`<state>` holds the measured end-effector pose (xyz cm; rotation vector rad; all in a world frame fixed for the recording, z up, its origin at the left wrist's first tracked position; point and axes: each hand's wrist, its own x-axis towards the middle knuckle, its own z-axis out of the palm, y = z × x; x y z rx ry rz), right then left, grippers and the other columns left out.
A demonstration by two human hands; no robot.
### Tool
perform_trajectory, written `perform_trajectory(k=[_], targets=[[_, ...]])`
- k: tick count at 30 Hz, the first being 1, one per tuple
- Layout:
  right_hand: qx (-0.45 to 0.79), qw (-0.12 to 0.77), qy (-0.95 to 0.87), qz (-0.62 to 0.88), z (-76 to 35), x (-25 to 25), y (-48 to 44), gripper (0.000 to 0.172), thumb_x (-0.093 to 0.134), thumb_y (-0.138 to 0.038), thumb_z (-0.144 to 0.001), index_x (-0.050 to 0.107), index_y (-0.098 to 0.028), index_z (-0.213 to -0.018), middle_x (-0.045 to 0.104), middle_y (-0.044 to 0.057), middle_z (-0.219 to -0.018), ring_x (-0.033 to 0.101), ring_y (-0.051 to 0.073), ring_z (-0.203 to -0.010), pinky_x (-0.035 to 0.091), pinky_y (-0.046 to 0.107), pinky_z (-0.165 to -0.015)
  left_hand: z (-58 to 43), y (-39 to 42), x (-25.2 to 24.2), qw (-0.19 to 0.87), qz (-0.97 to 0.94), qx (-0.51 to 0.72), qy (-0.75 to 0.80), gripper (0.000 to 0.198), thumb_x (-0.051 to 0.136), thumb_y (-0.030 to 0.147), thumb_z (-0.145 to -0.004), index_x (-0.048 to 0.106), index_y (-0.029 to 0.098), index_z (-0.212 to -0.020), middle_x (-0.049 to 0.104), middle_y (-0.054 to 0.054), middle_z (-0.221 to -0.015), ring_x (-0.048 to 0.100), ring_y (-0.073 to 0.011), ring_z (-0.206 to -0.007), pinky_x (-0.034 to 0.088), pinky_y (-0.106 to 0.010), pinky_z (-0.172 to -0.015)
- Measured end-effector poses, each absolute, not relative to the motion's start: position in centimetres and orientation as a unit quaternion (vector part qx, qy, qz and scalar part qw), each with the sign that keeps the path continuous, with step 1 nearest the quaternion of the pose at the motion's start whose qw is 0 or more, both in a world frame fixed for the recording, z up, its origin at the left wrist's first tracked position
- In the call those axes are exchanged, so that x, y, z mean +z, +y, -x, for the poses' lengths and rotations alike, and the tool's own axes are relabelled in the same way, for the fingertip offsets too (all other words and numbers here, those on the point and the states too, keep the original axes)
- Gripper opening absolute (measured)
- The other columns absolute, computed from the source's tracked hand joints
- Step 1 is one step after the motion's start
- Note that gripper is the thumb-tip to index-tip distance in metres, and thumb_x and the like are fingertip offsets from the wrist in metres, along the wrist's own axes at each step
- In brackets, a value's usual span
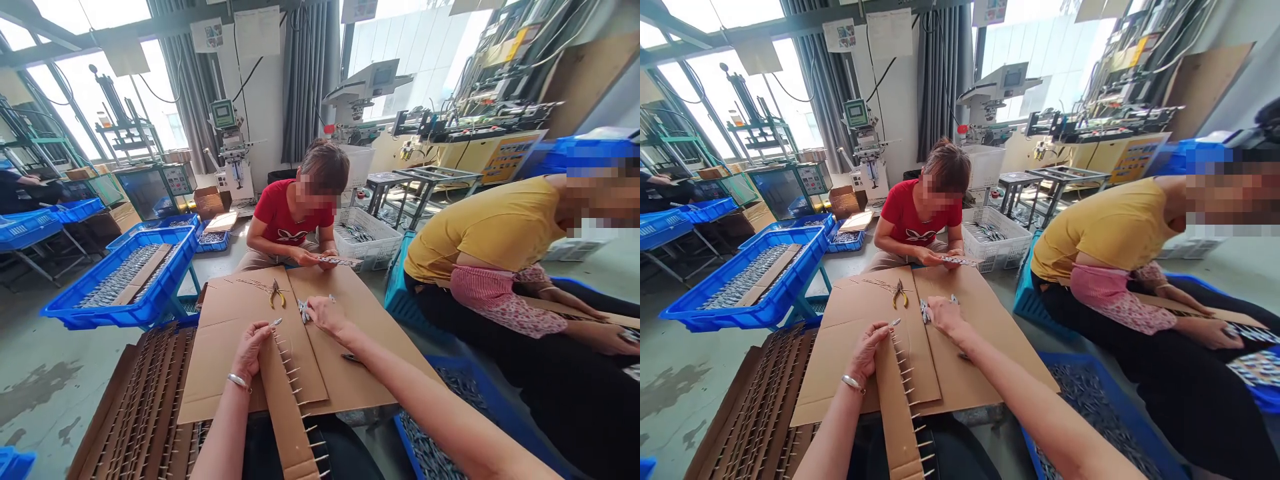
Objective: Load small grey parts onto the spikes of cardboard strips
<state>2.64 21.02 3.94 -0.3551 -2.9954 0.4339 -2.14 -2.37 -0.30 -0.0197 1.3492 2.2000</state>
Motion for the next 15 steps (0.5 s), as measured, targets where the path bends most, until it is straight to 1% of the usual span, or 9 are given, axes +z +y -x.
perform_trajectory(k=[2,4,10,15], targets=[[0.118,0.015,-0.983,0.138,-2.5,3.9,20.9,0.019,0.064,-0.022,-0.09,0.071,-0.014,-0.105,0.074,0.018,-0.108,0.072,0.03,-0.1,0.051,0.032,-0.079,2.1,-2.4,-0.1,0.276,0.01,0.822,0.498,0.044,0.091,0.025,-0.06,0.064,0.017,-0.094,0.078,-0.005,-0.084,0.071,-0.0166,-0.066,0.057,-0.027,-0.061],[0.1,-0.012,-0.983,0.153,-2.4,3.9,20.2,0.022,0.064,-0.017,-0.089,0.071,-0.014,-0.109,0.074,0.019,-0.11,0.072,0.031,-0.101,0.052,0.034,-0.079,2.0,-2.4,0.1,0.274,0.009,0.825,0.494,0.042,0.091,0.026,-0.061,0.065,0.016,-0.092,0.078,-0.006,-0.083,0.072,-0.0171,-0.067,0.057,-0.027,-0.061],[0.081,-0.071,-0.98,0.166,-2.8,5.0,18.3,0.035,0.048,-0.001,-0.089,0.07,-0.014,-0.112,0.075,0.021,-0.107,0.072,0.032,-0.105,0.054,0.036,-0.08,1.9,-2.6,0.1,0.283,0.001,0.822,0.493,0.033,0.09,0.025,-0.061,0.068,0.014,-0.084,0.078,-0.007,-0.077,0.073,-0.0198,-0.07,0.057,-0.027,-0.06],[0.077,-0.093,-0.98,0.161,-3.8,5.6,18.5,0.035,0.047,-0.003,-0.091,0.067,-0.013,-0.117,0.073,0.022,-0.112,0.07,0.032,-0.108,0.054,0.037,-0.082,2.1,-2.6,0.1,0.289,0.012,0.819,0.495,0.033,0.088,0.02,-0.06,0.072,0.013,-0.087,0.078,-0.006,-0.076,0.071,-0.0173,-0.066,0.057,-0.026,-0.06]])
